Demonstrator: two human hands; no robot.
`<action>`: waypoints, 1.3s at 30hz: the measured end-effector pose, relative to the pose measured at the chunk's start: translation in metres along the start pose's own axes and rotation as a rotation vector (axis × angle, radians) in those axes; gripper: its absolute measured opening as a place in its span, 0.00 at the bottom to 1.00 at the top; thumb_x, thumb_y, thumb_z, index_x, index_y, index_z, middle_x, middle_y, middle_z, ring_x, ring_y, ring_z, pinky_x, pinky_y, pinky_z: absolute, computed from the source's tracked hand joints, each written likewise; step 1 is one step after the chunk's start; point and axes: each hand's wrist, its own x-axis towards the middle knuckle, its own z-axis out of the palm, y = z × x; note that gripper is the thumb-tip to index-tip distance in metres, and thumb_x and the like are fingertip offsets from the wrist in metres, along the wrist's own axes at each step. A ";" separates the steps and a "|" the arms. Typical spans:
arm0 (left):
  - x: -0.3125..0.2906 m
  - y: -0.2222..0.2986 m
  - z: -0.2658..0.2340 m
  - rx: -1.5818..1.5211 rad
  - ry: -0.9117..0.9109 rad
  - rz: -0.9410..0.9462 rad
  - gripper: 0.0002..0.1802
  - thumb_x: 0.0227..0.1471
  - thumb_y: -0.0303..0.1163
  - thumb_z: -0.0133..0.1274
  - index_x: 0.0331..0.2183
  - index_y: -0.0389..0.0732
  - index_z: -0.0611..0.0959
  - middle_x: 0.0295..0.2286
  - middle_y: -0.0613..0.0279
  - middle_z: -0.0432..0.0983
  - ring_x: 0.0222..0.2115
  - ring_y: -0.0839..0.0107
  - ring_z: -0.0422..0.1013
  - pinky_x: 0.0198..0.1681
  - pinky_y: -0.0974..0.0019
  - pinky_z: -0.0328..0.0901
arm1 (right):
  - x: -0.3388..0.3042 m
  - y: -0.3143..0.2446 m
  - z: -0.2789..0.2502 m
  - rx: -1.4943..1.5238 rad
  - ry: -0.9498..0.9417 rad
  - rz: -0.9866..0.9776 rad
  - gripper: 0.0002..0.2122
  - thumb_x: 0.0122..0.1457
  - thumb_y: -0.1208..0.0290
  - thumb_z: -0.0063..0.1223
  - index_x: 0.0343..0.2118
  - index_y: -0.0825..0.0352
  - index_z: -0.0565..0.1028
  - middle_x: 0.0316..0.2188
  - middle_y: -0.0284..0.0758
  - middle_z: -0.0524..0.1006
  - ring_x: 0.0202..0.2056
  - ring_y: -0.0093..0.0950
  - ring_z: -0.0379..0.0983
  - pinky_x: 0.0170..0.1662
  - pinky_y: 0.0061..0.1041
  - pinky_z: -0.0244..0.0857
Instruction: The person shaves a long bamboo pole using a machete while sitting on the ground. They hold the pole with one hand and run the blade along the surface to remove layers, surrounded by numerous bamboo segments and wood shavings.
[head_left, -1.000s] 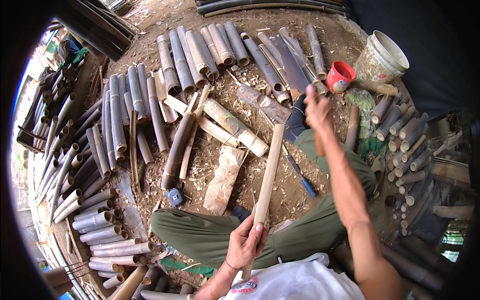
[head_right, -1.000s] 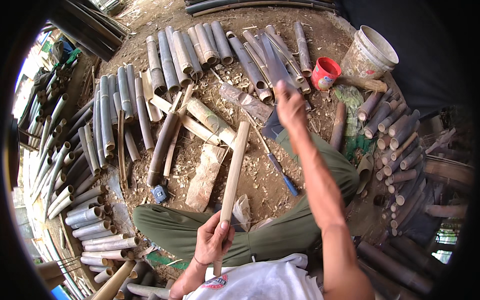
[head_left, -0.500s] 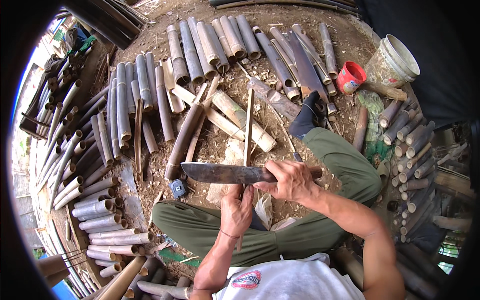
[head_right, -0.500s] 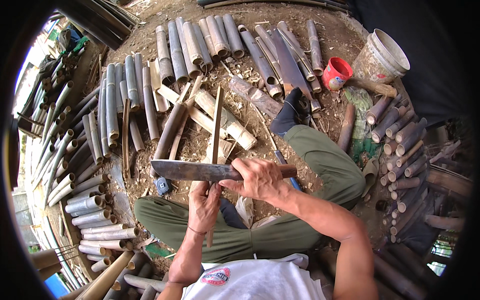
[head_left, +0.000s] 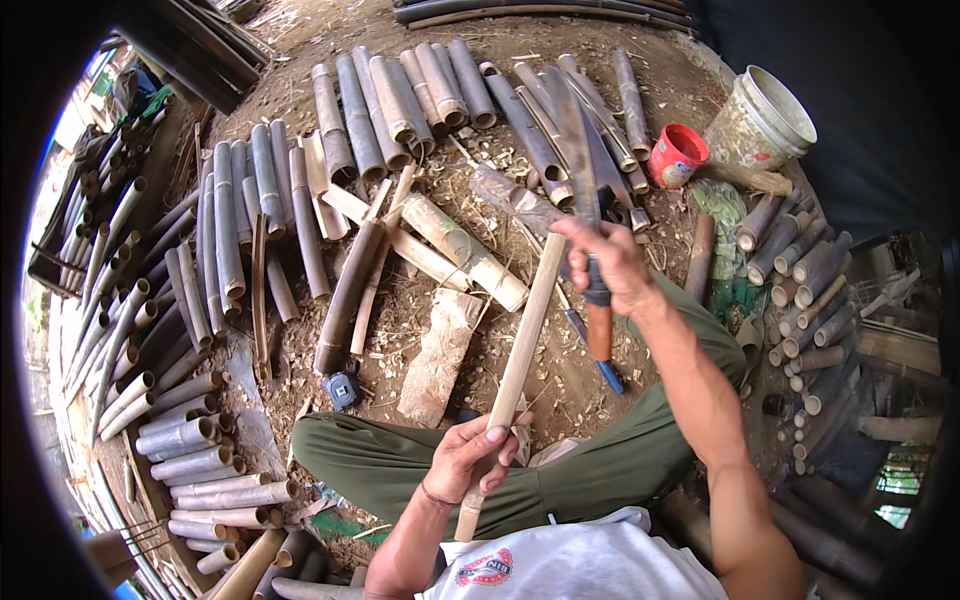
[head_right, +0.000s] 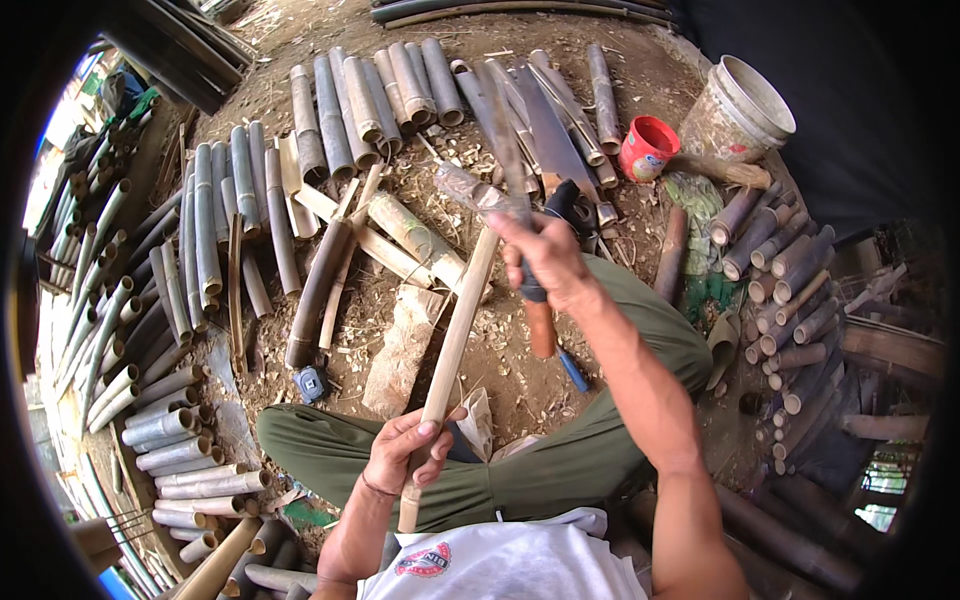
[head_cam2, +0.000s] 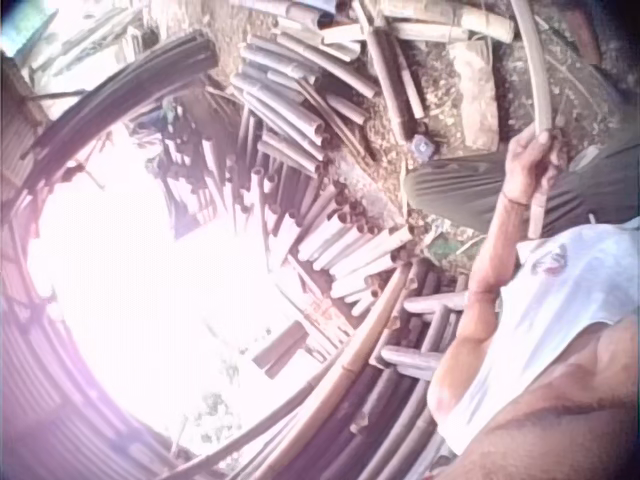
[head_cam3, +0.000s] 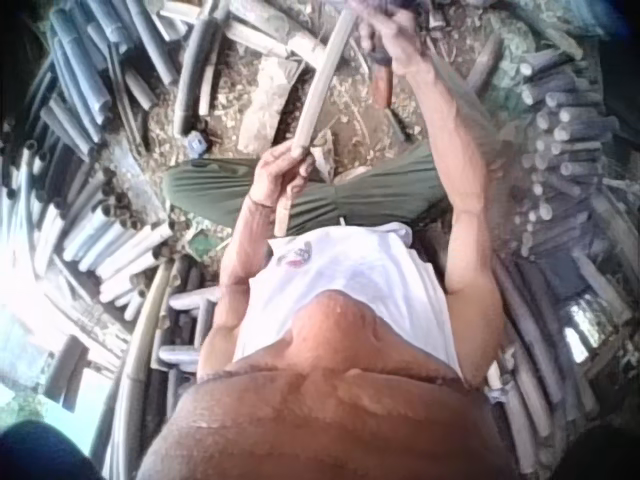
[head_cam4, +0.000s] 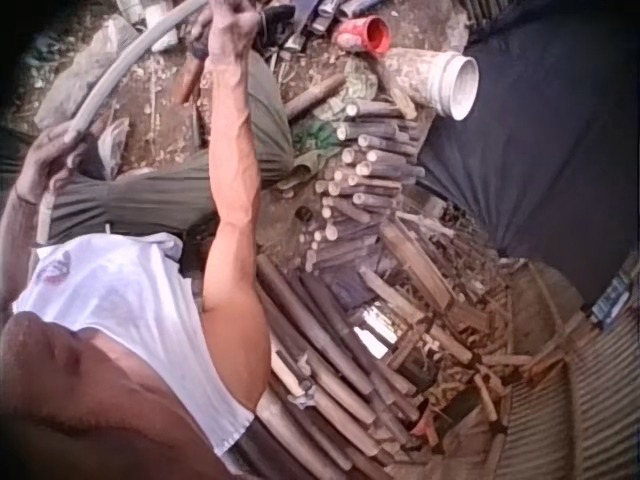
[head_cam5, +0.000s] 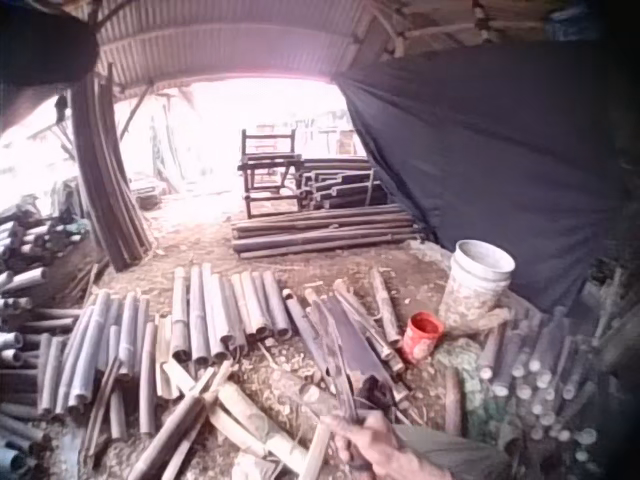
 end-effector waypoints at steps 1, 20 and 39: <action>-0.002 0.006 -0.003 0.054 0.003 -0.029 0.23 0.63 0.36 0.45 0.53 0.30 0.70 0.24 0.64 0.69 0.16 0.77 0.65 0.19 0.76 0.62 | 0.005 0.009 0.008 -0.005 0.014 -0.056 0.16 0.56 0.58 0.61 0.33 0.68 0.75 0.15 0.27 0.70 0.14 0.15 0.66 0.16 0.16 0.63; -0.003 0.149 -0.173 2.179 0.749 -0.168 0.22 0.57 0.52 0.46 0.25 0.44 0.79 0.22 0.55 0.76 0.25 0.51 0.74 0.28 0.51 0.67 | 0.018 0.232 0.042 -0.945 -0.068 -0.063 0.20 0.59 0.64 0.49 0.48 0.74 0.66 0.26 0.43 0.75 0.25 0.33 0.75 0.28 0.32 0.70; 0.020 0.152 -0.179 2.212 0.706 -0.247 0.18 0.59 0.47 0.46 0.27 0.44 0.78 0.24 0.58 0.73 0.24 0.56 0.73 0.25 0.53 0.67 | 0.045 0.278 0.052 -0.953 -0.223 0.018 0.14 0.62 0.60 0.47 0.32 0.69 0.67 0.15 0.41 0.73 0.16 0.39 0.72 0.21 0.37 0.65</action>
